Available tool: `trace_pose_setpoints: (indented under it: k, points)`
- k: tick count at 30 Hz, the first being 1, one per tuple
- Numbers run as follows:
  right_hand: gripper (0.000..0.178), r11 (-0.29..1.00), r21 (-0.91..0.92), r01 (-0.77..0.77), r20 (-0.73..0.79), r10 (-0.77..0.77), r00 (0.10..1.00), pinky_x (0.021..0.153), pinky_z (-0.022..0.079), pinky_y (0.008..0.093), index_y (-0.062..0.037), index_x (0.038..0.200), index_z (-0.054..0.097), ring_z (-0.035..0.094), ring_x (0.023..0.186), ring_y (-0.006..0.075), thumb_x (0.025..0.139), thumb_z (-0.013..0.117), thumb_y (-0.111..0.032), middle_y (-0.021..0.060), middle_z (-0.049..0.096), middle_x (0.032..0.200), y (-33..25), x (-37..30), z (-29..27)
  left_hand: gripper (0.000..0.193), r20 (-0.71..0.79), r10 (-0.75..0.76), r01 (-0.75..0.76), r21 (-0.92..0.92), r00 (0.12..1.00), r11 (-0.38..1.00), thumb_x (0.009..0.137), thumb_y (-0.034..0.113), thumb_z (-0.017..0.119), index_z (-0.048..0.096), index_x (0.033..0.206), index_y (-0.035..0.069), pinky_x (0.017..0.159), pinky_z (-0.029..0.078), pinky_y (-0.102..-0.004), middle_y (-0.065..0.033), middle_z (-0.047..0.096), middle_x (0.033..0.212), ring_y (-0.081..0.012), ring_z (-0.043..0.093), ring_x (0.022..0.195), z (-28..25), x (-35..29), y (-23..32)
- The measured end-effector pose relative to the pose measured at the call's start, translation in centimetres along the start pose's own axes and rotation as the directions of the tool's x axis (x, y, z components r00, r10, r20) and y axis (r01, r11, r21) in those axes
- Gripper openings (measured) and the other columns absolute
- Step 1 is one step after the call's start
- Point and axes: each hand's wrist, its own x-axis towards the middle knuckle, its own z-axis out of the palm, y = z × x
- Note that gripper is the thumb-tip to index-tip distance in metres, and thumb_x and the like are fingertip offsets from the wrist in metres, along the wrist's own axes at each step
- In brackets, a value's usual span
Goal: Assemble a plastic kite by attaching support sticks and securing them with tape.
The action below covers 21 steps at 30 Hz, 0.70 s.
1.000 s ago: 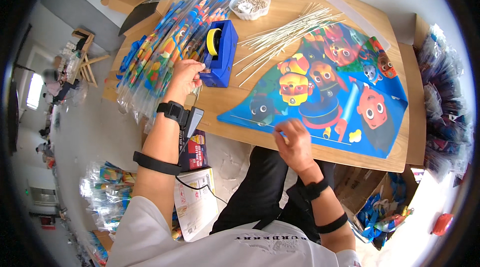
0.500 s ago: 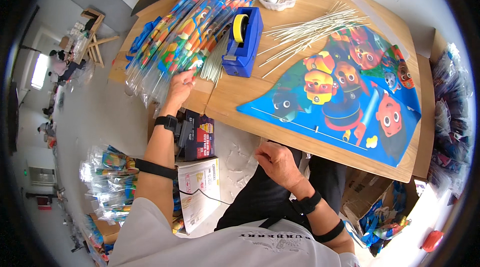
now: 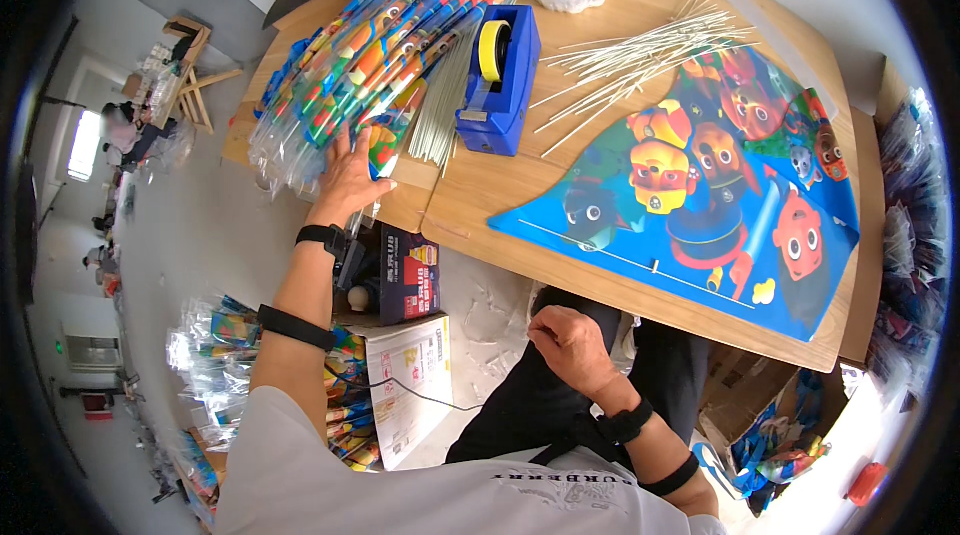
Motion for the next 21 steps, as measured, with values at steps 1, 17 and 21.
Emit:
trace_pose_setpoints:
  k: [1, 17, 21]
  points:
    - [0.005, 1.0, 0.004, 0.0, -0.001, 0.0, 1.0, 0.061, 0.047, 0.0355, -0.0012, 0.076, 0.058, 0.059, 0.07, 0.0306, 0.074, 0.062, -0.004, 0.0135, 0.058, 0.072, 0.0, 0.1, 0.1, 0.081, -0.013, 0.054, -0.055, -0.089, 0.998, 0.995, 0.069, 0.022, 0.072, 0.031, 0.138, 0.016, 0.104, 0.03, -0.0505, -0.0195, 0.019, 0.146, -0.0394, 0.026, 0.131, 0.3, 0.5, -0.5]
    - [0.005, 0.988, -0.153, 0.011, -0.091, -0.025, 0.996, 0.061, 0.048, 0.0369, -0.0048, 0.074, 0.058, 0.06, 0.071, 0.03, 0.073, 0.063, -0.006, 0.0103, 0.06, 0.072, 1.6, 0.7, 0.6, 0.022, -0.488, 0.307, -0.271, 0.145, 0.817, 0.951, 0.063, 0.002, 0.066, 0.057, 0.083, 0.005, 0.084, 0.042, -0.0396, -0.0137, 0.054, 0.1, -0.0329, 0.048, 0.102, -0.6, 3.3, -2.9]
    - [0.005, 0.986, -0.161, 0.03, -0.091, -0.045, 0.995, 0.06, 0.048, 0.0372, -0.0051, 0.074, 0.058, 0.06, 0.07, 0.0299, 0.073, 0.062, -0.006, 0.0103, 0.06, 0.072, 1.5, 0.7, 0.7, 0.01, -0.277, 0.183, -0.199, -0.033, 0.943, 0.979, 0.07, 0.008, 0.065, 0.063, 0.079, 0.002, 0.064, 0.048, -0.0474, -0.0183, 0.063, 0.08, -0.0389, 0.061, 0.073, 3.7, 0.6, -0.9]
